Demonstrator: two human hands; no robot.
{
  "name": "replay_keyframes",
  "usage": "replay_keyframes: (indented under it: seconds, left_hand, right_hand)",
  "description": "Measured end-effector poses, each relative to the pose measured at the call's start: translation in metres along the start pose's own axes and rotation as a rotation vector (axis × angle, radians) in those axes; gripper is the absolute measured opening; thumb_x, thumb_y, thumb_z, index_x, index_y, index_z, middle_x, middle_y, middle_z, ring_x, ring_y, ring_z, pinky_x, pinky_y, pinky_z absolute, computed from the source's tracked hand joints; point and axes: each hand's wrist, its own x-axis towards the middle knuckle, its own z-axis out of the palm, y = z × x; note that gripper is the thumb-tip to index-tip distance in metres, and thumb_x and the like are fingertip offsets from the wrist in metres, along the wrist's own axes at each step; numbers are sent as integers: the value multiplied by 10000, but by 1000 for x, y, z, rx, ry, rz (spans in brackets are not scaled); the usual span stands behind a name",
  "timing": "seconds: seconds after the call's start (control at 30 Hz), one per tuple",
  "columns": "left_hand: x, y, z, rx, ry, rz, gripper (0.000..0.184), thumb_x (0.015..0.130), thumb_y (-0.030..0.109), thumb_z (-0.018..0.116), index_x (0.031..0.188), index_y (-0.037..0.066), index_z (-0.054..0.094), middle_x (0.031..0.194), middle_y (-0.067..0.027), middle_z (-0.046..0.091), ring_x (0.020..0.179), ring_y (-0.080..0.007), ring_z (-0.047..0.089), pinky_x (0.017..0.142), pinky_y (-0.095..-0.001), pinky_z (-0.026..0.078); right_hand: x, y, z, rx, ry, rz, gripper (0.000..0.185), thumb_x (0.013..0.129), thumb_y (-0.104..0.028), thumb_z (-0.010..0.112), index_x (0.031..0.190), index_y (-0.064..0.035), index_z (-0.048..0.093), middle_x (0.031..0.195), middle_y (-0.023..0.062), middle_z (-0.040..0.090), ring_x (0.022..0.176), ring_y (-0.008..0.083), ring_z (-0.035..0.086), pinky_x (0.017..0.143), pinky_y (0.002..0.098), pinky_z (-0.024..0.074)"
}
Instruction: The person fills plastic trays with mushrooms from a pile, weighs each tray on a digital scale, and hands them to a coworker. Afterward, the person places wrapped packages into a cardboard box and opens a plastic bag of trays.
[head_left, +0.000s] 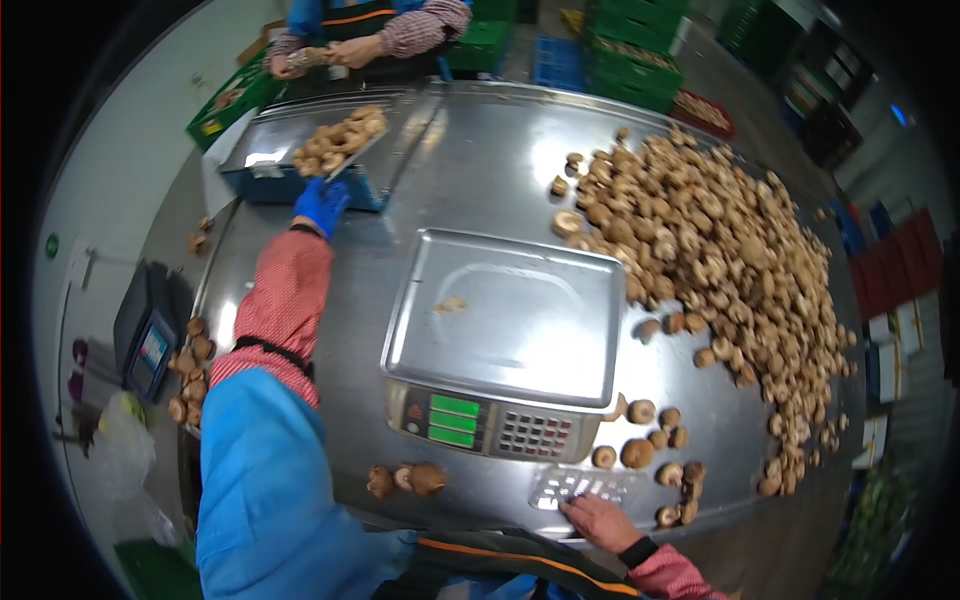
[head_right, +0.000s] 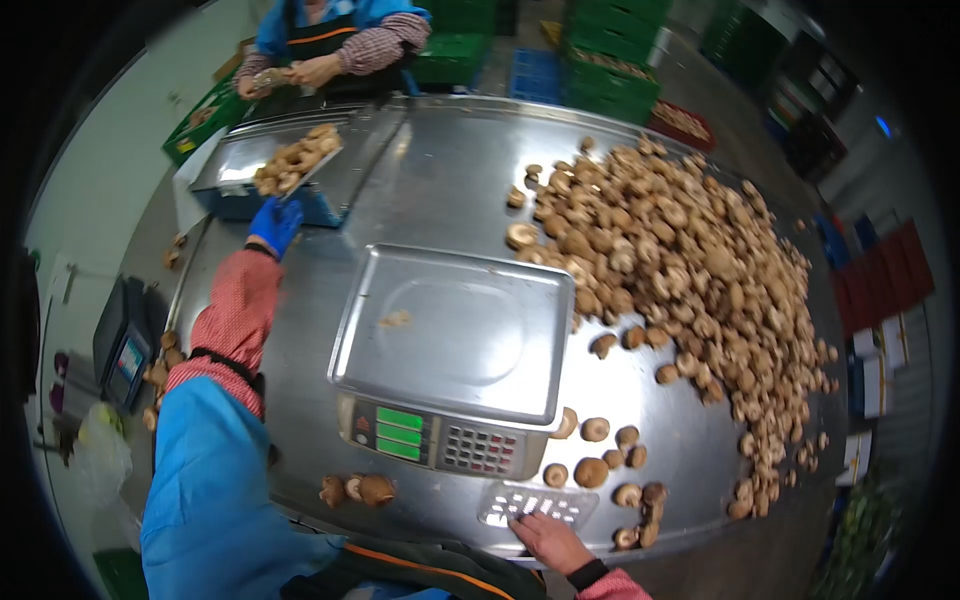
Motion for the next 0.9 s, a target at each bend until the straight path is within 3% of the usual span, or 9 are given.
replay_keyframes:
  seconds: [0.17, 0.3, 0.43, 0.5, 0.63, 0.73, 0.83, 0.87, 0.9]
  left_hand:
    - [-75, -33, 10, 127, -104, 11, 227, 958, 310, 492, 1021, 113, 585, 923, -62, 667, 890, -195, 639, 802, -356, 503]
    - [-229, -71, 67, 390, -658, 33, 304, 965, 330, 469, 877, 84, 625, 806, -35, 640, 715, -120, 593, 623, -258, 471]
    - [-377, -115, 107, 1026, -1111, -664, 501, 995, 439, 370, 1002, -2, 608, 878, -168, 694, 709, -216, 688, 611, -285, 569]
    - [-427, -149, 124, 1012, -1039, -1087, 432, 989, 402, 423, 1063, 14, 599, 902, -146, 688, 737, -210, 687, 601, -274, 568]
    - [-451, -229, 141, 1039, -1187, -854, 323, 981, 299, 480, 1134, 27, 564, 932, -104, 666, 732, -173, 670, 620, -279, 567]
    - [-449, -260, 179, 1123, -1345, -778, 291, 976, 270, 488, 1149, 45, 556, 962, -65, 643, 738, -144, 648, 630, -265, 556]
    - [-460, -286, 221, 1119, -1580, -636, 371, 960, 274, 526, 1263, 63, 499, 1049, -84, 611, 976, -157, 609, 835, -298, 523]
    - [-437, -320, 234, 1168, -1482, -416, 476, 915, 306, 593, 1301, 56, 471, 1100, -112, 601, 1048, -192, 583, 900, -325, 491]
    - [-406, -357, 243, 1189, -1370, -194, 593, 869, 337, 661, 1339, 49, 443, 1151, -140, 590, 1120, -226, 558, 965, -351, 459]
  right_hand:
    - [-4, 13, 12, -132, 54, -110, 327, 777, -80, 549, 1094, -2, 558, 889, 71, 530, 852, 223, 550, 683, 318, 508]
    - [1, 8, -5, -178, 118, -186, 212, 758, -69, 555, 953, 11, 541, 858, 92, 513, 819, 230, 549, 680, 322, 501]
    - [-11, -23, -57, -183, 394, -107, 178, 741, -50, 582, 907, -2, 540, 773, 91, 486, 723, 230, 542, 619, 324, 484]
    - [-19, -28, -74, -167, 523, -79, 205, 731, -46, 614, 923, 0, 560, 735, 88, 490, 682, 227, 542, 568, 327, 480]
    - [-28, -24, -90, -175, 540, -29, 246, 712, -114, 693, 903, -25, 566, 754, 85, 499, 695, 234, 535, 608, 339, 453]
    - [-56, -7, -135, -343, 787, 383, 399, 710, -209, 746, 1028, -30, 584, 824, 79, 560, 751, 218, 553, 651, 336, 436]
    - [-99, 59, -131, 585, 627, 657, 361, 790, -150, 699, 1110, -34, 578, 751, 22, 563, 645, 111, 534, 576, 261, 422]
    - [-117, 88, -125, 1103, 485, 665, 340, 815, -131, 680, 1124, -37, 574, 724, 2, 558, 607, 79, 520, 547, 240, 414]
    - [-130, 101, -124, 1119, 607, 727, 305, 853, -87, 619, 1151, -48, 562, 658, -39, 518, 542, 30, 468, 478, 208, 388]
